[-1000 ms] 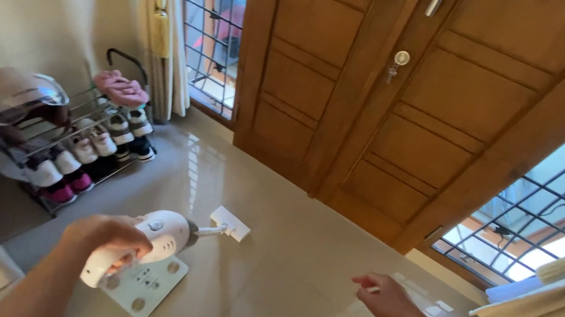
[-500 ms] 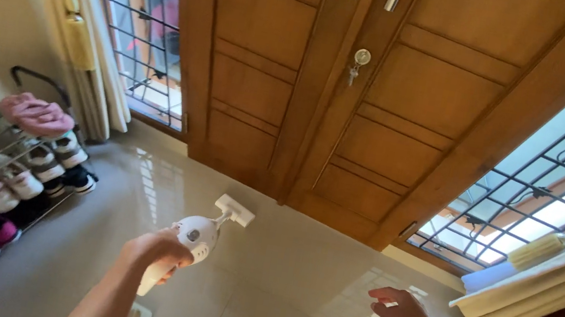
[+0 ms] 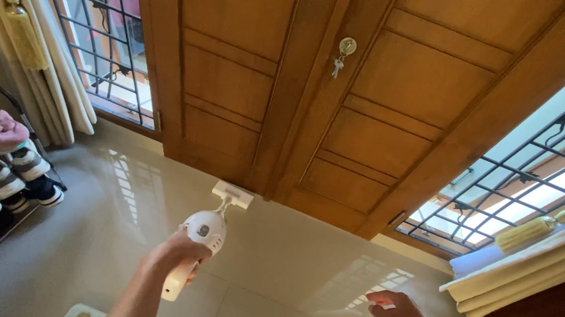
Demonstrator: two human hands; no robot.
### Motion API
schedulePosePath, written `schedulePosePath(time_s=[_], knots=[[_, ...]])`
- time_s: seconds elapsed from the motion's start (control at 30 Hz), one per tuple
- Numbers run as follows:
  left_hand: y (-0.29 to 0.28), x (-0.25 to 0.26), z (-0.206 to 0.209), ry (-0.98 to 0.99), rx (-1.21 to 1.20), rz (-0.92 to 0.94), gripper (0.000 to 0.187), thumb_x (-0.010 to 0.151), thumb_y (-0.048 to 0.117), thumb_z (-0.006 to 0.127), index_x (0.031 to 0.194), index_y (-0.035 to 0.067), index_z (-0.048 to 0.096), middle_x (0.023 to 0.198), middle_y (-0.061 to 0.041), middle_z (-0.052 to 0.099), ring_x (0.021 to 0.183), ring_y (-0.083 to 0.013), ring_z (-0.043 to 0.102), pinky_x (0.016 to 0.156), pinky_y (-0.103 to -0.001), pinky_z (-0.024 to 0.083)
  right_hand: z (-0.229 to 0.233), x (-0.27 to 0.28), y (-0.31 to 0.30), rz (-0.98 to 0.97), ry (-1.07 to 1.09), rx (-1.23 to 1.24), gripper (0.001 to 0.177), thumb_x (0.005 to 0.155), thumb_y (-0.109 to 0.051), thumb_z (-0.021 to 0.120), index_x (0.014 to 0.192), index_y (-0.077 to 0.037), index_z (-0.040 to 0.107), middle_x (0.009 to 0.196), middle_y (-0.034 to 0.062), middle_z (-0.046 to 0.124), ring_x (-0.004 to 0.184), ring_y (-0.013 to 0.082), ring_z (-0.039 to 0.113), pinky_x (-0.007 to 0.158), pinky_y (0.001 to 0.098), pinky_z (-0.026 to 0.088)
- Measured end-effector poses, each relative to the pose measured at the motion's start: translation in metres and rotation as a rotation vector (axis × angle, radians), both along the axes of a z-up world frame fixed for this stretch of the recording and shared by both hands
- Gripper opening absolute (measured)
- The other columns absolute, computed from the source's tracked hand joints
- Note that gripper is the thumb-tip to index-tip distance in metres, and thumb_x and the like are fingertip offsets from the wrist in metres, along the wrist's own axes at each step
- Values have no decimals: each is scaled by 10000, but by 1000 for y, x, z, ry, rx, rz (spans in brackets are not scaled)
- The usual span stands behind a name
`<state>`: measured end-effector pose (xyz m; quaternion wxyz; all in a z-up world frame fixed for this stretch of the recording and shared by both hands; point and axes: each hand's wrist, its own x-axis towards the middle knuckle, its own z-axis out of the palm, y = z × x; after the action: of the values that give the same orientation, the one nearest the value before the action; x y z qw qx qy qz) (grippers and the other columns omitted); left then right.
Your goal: Using a handheld vacuum to clean the floor area around an entryway and living room.
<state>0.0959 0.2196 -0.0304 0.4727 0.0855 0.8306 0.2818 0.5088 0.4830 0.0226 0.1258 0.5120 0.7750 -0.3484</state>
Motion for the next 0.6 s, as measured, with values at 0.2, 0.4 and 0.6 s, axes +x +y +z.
schedulePosePath(time_s=[0.2,0.4,0.6], knots=[[-8,28,38,-167,204,266,705,805,9,627,1426,110,308,761,-162,578,585,-272,588,509,-457,531,17,-9,-20,-22,17,-25,407,963,-335,630,1353,-238,692,1446,4,642,1276,170,656,1071,380,520],[-24,11,-63,-314,250,337,562,818,92,714,1333,34,495,750,-137,645,535,-218,611,491,-413,587,12,7,-19,56,18,-6,410,969,-371,613,1352,-240,678,1424,5,675,1268,173,678,1080,355,510],[-93,54,-2,-228,173,249,470,813,126,668,1259,103,522,779,-151,579,579,-257,567,529,-436,532,38,41,-53,44,33,21,412,957,-336,644,1349,-219,691,1408,17,668,1270,183,666,1058,369,541]])
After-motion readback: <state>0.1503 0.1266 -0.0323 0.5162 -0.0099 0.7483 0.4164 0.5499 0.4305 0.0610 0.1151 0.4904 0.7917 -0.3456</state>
